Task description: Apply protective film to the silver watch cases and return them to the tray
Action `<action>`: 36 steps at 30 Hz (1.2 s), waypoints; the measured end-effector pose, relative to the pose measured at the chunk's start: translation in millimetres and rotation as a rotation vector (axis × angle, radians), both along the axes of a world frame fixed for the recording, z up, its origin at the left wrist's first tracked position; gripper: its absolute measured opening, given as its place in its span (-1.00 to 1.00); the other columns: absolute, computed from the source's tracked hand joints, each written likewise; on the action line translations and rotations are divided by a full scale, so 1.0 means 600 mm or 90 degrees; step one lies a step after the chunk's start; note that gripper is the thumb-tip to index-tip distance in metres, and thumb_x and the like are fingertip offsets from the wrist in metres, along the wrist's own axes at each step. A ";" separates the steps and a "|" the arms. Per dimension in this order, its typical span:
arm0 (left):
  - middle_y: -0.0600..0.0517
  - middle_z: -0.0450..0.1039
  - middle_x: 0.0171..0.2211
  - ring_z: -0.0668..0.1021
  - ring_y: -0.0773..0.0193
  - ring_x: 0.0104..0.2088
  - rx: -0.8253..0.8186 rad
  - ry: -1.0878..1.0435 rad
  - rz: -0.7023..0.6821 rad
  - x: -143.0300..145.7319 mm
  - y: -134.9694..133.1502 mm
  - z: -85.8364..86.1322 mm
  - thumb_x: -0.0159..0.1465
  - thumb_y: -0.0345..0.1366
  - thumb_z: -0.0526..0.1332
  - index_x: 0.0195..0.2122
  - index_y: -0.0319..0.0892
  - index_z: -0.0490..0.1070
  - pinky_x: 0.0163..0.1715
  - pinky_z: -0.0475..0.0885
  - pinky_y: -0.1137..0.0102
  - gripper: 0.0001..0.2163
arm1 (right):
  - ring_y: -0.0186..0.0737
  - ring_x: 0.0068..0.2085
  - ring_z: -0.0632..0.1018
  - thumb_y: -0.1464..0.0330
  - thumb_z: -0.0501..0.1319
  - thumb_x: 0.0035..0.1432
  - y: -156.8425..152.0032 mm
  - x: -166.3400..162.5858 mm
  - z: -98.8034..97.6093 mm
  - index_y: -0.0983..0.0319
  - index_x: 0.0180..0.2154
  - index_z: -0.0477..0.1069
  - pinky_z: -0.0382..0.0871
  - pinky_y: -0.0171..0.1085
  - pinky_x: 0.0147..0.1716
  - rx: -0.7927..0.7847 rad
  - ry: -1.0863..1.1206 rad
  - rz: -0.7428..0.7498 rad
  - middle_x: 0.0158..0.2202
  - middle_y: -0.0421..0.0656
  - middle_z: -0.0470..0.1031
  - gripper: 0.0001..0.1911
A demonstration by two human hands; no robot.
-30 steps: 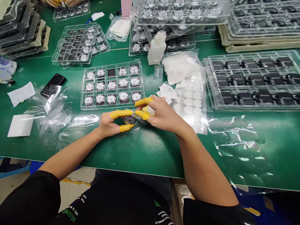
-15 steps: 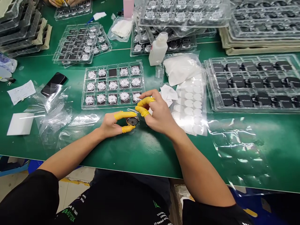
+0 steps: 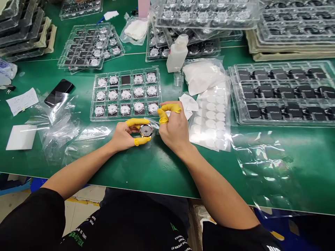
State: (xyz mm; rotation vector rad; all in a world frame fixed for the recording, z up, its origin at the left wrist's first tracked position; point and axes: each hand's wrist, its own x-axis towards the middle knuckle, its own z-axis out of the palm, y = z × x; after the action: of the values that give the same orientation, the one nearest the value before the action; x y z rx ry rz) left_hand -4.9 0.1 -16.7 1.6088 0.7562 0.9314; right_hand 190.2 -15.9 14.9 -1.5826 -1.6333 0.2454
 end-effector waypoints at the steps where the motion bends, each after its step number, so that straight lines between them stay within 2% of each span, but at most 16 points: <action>1: -0.02 0.68 -0.12 0.71 0.27 -0.19 0.009 0.011 -0.005 0.000 -0.001 0.000 0.06 -0.28 0.52 0.05 -0.15 0.57 -0.08 0.69 0.37 -0.51 | 0.05 0.06 0.53 0.30 0.07 0.36 0.001 0.002 0.002 0.12 -0.24 0.32 0.46 0.15 0.10 0.003 0.003 -0.011 -0.03 0.06 0.49 -0.90; 3: -0.01 0.68 -0.12 0.71 0.28 -0.19 0.008 0.025 0.002 0.001 -0.002 0.001 0.06 -0.31 0.51 0.05 -0.14 0.58 -0.06 0.69 0.37 -0.52 | 0.06 0.11 0.50 0.23 0.08 0.39 0.001 0.008 0.006 0.12 -0.23 0.33 0.46 0.13 0.09 0.008 0.018 -0.027 0.02 0.08 0.46 -0.85; 6: -0.03 0.68 -0.18 0.71 0.28 -0.22 -0.070 0.019 0.051 0.002 0.002 0.000 0.05 -0.32 0.52 0.06 -0.18 0.57 -0.09 0.69 0.37 -0.49 | 0.03 0.13 0.51 0.15 0.13 0.38 -0.002 0.014 0.016 0.11 -0.19 0.38 0.50 0.05 0.03 -0.044 0.106 0.001 0.06 0.04 0.45 -0.81; 10: -0.06 0.68 -0.20 0.70 0.30 -0.29 -0.173 -0.001 0.064 0.001 0.013 -0.001 0.02 -0.36 0.52 0.09 -0.23 0.53 -0.17 0.68 0.39 -0.44 | -0.08 -0.05 0.58 0.12 0.21 0.31 -0.013 0.002 0.022 0.12 -0.20 0.43 0.51 -0.06 -0.07 -0.191 0.216 0.077 -0.02 -0.06 0.54 -0.79; 13: -0.05 0.67 -0.20 0.69 0.33 -0.31 -0.189 -0.004 0.049 0.000 0.016 -0.003 0.01 -0.41 0.51 0.10 -0.21 0.54 -0.20 0.67 0.42 -0.43 | -0.08 -0.13 0.59 0.12 0.26 0.22 -0.018 -0.012 0.017 0.15 -0.22 0.48 0.50 -0.09 -0.16 -0.293 0.224 0.109 -0.10 -0.06 0.60 -0.75; 15: -0.05 0.66 -0.20 0.68 0.33 -0.31 -0.188 -0.002 0.046 -0.002 0.016 -0.004 0.02 -0.41 0.51 0.10 -0.20 0.55 -0.18 0.66 0.41 -0.44 | -0.08 -0.19 0.59 0.10 0.26 0.21 -0.018 -0.019 0.011 0.16 -0.22 0.50 0.49 -0.08 -0.20 -0.324 0.221 0.111 -0.17 -0.07 0.62 -0.72; 24: -0.02 0.64 -0.23 0.66 0.33 -0.28 -0.149 0.022 0.042 -0.003 0.016 -0.006 0.04 -0.38 0.52 0.09 -0.16 0.56 -0.12 0.66 0.36 -0.46 | -0.06 -0.24 0.59 0.08 0.24 0.19 -0.015 -0.019 0.006 0.16 -0.25 0.51 0.45 -0.06 -0.23 -0.301 0.166 0.102 -0.23 -0.08 0.65 -0.71; 28: -0.04 0.65 -0.17 0.67 0.31 -0.25 -0.143 0.014 0.026 -0.003 0.017 -0.005 0.05 -0.37 0.51 0.11 -0.17 0.55 -0.11 0.65 0.35 -0.45 | -0.07 -0.27 0.59 0.09 0.25 0.18 -0.014 -0.017 0.011 0.16 -0.25 0.53 0.46 -0.10 -0.30 -0.312 0.161 0.094 -0.25 -0.08 0.65 -0.72; 36: -0.07 0.66 -0.09 0.67 0.30 -0.21 -0.127 0.025 0.013 -0.004 0.018 -0.004 0.05 -0.38 0.50 0.12 -0.18 0.54 -0.07 0.64 0.32 -0.45 | -0.07 -0.26 0.59 0.12 0.24 0.17 -0.013 -0.017 0.015 0.16 -0.24 0.54 0.47 -0.08 -0.27 -0.321 0.141 0.095 -0.22 -0.06 0.65 -0.73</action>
State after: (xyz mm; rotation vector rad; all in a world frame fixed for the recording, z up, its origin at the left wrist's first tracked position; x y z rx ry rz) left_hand -7.1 11.0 -18.9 1.4498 0.8675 0.8139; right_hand 180.0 -24.0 24.1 -1.7180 -1.5894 0.9390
